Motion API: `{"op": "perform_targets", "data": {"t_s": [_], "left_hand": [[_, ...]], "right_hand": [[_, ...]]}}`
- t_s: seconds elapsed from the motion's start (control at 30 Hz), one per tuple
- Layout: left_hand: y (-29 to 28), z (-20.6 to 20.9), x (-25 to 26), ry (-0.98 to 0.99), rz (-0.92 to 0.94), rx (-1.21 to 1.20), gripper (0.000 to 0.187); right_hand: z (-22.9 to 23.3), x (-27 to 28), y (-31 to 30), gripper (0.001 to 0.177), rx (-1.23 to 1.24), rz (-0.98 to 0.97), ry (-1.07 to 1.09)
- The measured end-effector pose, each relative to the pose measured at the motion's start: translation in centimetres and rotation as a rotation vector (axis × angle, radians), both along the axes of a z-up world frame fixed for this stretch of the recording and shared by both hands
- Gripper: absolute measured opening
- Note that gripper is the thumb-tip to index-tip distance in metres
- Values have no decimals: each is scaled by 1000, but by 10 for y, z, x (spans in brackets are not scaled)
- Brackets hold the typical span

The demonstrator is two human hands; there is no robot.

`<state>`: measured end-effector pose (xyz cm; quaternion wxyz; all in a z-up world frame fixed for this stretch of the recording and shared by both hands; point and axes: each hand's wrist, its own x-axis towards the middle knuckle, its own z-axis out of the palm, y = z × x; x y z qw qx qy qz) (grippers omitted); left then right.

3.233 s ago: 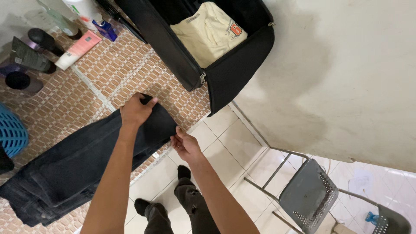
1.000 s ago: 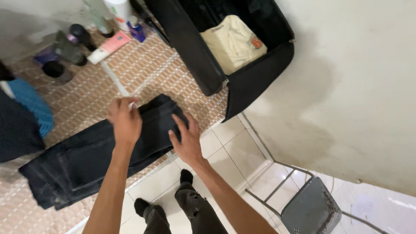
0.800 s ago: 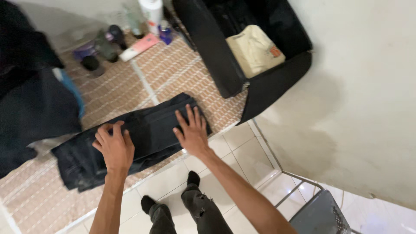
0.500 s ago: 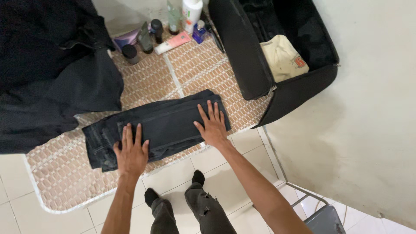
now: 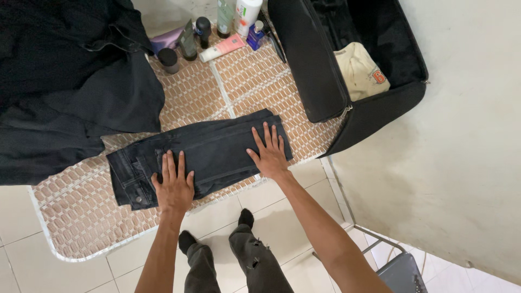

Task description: The person folds a pair of dark trousers on a tiled surface, aligning the legs and folding them into a compact rectangle. The folded trousers are then placed into an open black suitcase. The person then picks up a black jacket from a nearby pile and begins to fold it.

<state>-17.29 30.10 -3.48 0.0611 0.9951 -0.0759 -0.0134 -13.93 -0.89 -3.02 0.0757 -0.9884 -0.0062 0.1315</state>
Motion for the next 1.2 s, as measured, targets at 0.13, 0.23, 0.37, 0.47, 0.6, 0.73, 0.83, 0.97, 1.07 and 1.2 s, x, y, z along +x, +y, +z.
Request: {"op": "perform_targets", "data": {"t_s": [0.13,0.23,0.37,0.47,0.6,0.73,0.83,0.97,1.07,1.2], "left_hand": [[-6,19,2,21,39,-20,63],[-30,39,5,140,134,-99,58],[-87,59,6,135,46,-390,51],[-127,61,9,64,19,-811,55],[-158,50,23,44,119,-1032,64],[-164,31,34,148,253,-1064,69],[-162,20,31,124,226,-1099,70],[-164,11,32,133,241,-1090,70],[-164,7,34,150,253,-1076,70],[-158,8,36,209,300,-1155,66]], "right_hand": [[6,0,-1,73,46,4,-10],[10,-3,-11,68,222,0,-47],[12,-14,-31,56,463,-288,-369],[7,-15,-45,54,462,-479,-380],[-3,-10,-63,57,479,-517,-316],[-6,-6,-72,63,607,-635,-76],[1,-1,-75,62,682,-586,-110],[23,5,-75,48,771,-638,81],[40,6,-68,52,771,-637,101],[65,9,-55,48,825,-591,-43]]}}
